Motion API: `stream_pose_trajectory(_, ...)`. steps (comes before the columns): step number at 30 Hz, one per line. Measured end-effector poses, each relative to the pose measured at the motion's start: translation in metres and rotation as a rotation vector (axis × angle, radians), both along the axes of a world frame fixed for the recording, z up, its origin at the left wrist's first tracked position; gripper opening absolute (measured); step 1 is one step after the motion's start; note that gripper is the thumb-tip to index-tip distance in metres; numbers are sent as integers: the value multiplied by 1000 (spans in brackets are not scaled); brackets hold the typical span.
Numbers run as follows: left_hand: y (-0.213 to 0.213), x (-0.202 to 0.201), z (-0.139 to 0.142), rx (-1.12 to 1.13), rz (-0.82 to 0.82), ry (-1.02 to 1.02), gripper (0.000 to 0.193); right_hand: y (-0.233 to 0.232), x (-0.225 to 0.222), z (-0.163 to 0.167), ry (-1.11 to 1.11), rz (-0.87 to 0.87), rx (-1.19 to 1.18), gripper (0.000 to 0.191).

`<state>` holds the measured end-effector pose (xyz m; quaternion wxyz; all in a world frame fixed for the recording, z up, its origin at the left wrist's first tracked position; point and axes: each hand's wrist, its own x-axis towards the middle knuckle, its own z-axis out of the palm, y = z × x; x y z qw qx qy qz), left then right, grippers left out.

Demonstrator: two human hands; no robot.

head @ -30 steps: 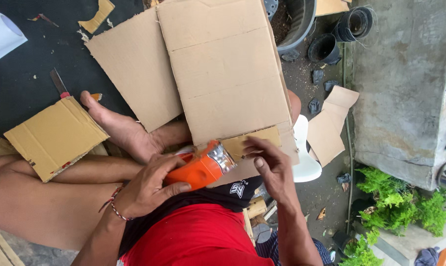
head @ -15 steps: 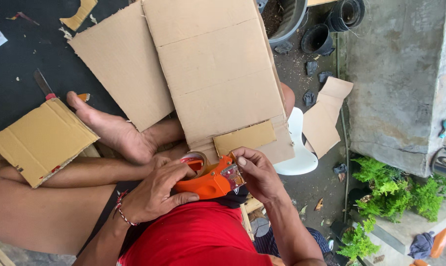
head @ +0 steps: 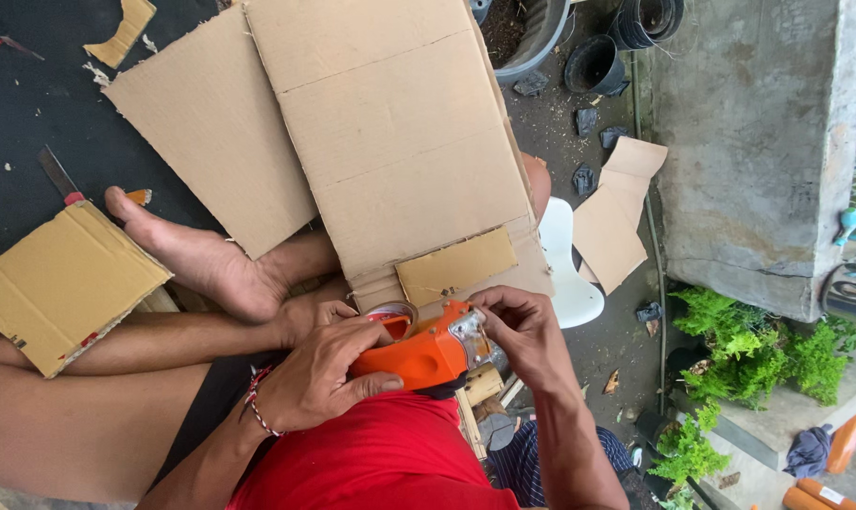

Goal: The person assembles a cardboard box by cutting pieces with a utility knife, folding the flaps, and securing them with a tape dispenser. They work on a mat on the ground, surrounded by plant pots and other materials.

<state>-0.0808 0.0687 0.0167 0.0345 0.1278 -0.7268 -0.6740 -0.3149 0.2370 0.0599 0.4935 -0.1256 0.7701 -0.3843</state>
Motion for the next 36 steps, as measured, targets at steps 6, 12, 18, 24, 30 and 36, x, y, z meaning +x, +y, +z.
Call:
stream_pose_trajectory(6,-4,-3,9,-155,65,58,67,5,-21,19,257,83,-101,7)
stream_pose_trajectory(12,-22,11,19,-229,123,-80,60,3,-80,17,620,-145,-151,9)
stream_pose_trajectory(18,-14,-16,10,-304,132,-235,58,-2,-96,-29,616,-148,-183,14)
stream_pose_trajectory(24,-27,-30,2,-343,116,-251,54,-16,-94,-45,718,-114,-95,16)
stream_pose_trajectory(30,-33,-30,-1,-315,-28,-387,56,-29,-83,-29,769,-166,47,56)
stream_pose_trajectory(36,-38,-4,-1,-289,48,-293,57,-45,-54,-11,1038,37,135,25)
